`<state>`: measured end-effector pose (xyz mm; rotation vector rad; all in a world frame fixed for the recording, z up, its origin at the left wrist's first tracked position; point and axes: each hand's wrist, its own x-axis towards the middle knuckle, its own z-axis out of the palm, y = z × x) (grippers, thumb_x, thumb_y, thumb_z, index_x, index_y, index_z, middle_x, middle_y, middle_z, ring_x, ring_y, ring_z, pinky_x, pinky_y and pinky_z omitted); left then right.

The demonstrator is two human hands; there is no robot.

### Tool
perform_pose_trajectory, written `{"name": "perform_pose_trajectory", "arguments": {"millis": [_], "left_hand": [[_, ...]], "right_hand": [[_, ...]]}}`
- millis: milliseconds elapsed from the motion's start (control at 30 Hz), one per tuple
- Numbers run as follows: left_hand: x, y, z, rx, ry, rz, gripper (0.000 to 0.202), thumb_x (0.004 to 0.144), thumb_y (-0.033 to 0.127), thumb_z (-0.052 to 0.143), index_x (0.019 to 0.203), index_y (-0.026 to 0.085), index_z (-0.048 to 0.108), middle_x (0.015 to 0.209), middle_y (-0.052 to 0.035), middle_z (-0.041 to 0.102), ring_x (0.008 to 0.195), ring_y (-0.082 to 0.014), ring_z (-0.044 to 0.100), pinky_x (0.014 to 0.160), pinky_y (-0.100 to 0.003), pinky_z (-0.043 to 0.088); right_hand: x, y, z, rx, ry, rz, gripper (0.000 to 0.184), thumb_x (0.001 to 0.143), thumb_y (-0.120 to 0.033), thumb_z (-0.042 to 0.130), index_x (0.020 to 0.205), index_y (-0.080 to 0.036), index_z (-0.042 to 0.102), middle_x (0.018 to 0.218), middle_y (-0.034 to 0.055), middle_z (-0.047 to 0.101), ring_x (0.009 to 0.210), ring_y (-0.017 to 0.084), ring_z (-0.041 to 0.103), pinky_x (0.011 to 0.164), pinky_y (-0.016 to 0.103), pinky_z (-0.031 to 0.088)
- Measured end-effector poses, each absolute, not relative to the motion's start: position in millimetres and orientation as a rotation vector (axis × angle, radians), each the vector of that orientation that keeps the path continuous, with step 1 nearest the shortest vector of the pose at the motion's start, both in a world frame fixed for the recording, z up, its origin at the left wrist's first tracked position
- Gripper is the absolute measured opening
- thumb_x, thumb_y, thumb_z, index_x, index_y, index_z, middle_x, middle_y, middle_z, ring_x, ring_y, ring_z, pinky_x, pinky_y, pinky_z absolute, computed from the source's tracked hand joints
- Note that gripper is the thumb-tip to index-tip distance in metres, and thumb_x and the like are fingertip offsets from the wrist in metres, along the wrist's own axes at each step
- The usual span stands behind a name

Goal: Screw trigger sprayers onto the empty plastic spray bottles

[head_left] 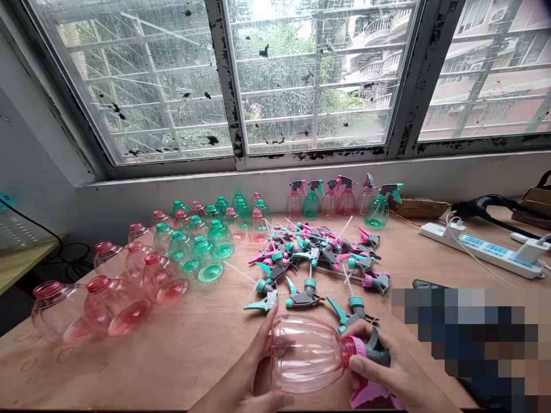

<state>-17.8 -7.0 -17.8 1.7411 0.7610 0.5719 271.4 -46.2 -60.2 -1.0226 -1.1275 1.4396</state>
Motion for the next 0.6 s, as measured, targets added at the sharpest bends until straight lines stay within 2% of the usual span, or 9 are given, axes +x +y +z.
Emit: {"name": "perform_pose_trajectory", "arguments": {"millis": [167, 333, 433, 533, 600], "left_hand": [[-16.3, -8.7, -17.4, 1.641, 0.733, 0.586, 0.112, 0.081, 0.042, 0.078, 0.157, 0.037, -0.003, 0.168, -0.0046, 0.021, 0.150, -0.0331, 0.030, 0.124, -0.044, 0.023], [-17.4, -9.0, -17.0, 1.589, 0.751, 0.572, 0.104, 0.081, 0.042, 0.078, 0.159, 0.034, 0.008, 0.167, -0.0047, 0.025, 0.149, -0.0334, 0.031, 0.124, -0.043, 0.024], [-18.4, -7.7, -16.8, 1.644, 0.776, 0.555, 0.103, 0.084, 0.037, 0.076, 0.158, 0.037, 0.004, 0.166, -0.0028, 0.027, 0.149, -0.0313, 0.031, 0.124, -0.042, 0.023], [-18.8, -5.9, -17.5, 1.712, 0.782, 0.537, 0.105, 0.086, 0.033, 0.074, 0.157, 0.040, -0.003, 0.168, -0.0026, 0.021, 0.146, -0.0310, 0.037, 0.124, -0.043, 0.023], [-19.1, -5.2, -18.4, 1.742, 0.782, 0.527, 0.105, 0.087, 0.031, 0.073, 0.157, 0.039, -0.005, 0.169, -0.0034, 0.019, 0.149, -0.0313, 0.032, 0.126, -0.044, 0.019]], "right_hand": [[270.7, -46.4, -59.3, -1.018, -1.107, 1.458, 0.040, 0.075, -0.048, 0.083, 0.096, -0.019, 0.063, 0.065, -0.0024, 0.072, 0.058, 0.017, 0.065, 0.057, 0.027, 0.046], [269.8, -46.6, -57.9, -1.004, -1.105, 1.464, 0.041, 0.074, -0.049, 0.084, 0.095, -0.020, 0.062, 0.065, -0.0024, 0.072, 0.056, 0.017, 0.065, 0.056, 0.027, 0.046], [269.8, -46.7, -57.7, -1.011, -1.103, 1.463, 0.041, 0.074, -0.048, 0.084, 0.095, -0.019, 0.063, 0.064, -0.0028, 0.071, 0.057, 0.016, 0.065, 0.056, 0.026, 0.045], [270.0, -46.8, -58.5, -1.011, -1.099, 1.464, 0.042, 0.075, -0.049, 0.083, 0.096, -0.019, 0.063, 0.065, -0.0030, 0.071, 0.057, 0.016, 0.064, 0.056, 0.026, 0.045], [270.3, -47.0, -58.9, -1.016, -1.102, 1.459, 0.042, 0.075, -0.049, 0.083, 0.096, -0.019, 0.063, 0.065, -0.0029, 0.071, 0.057, 0.016, 0.063, 0.055, 0.026, 0.046]]}}
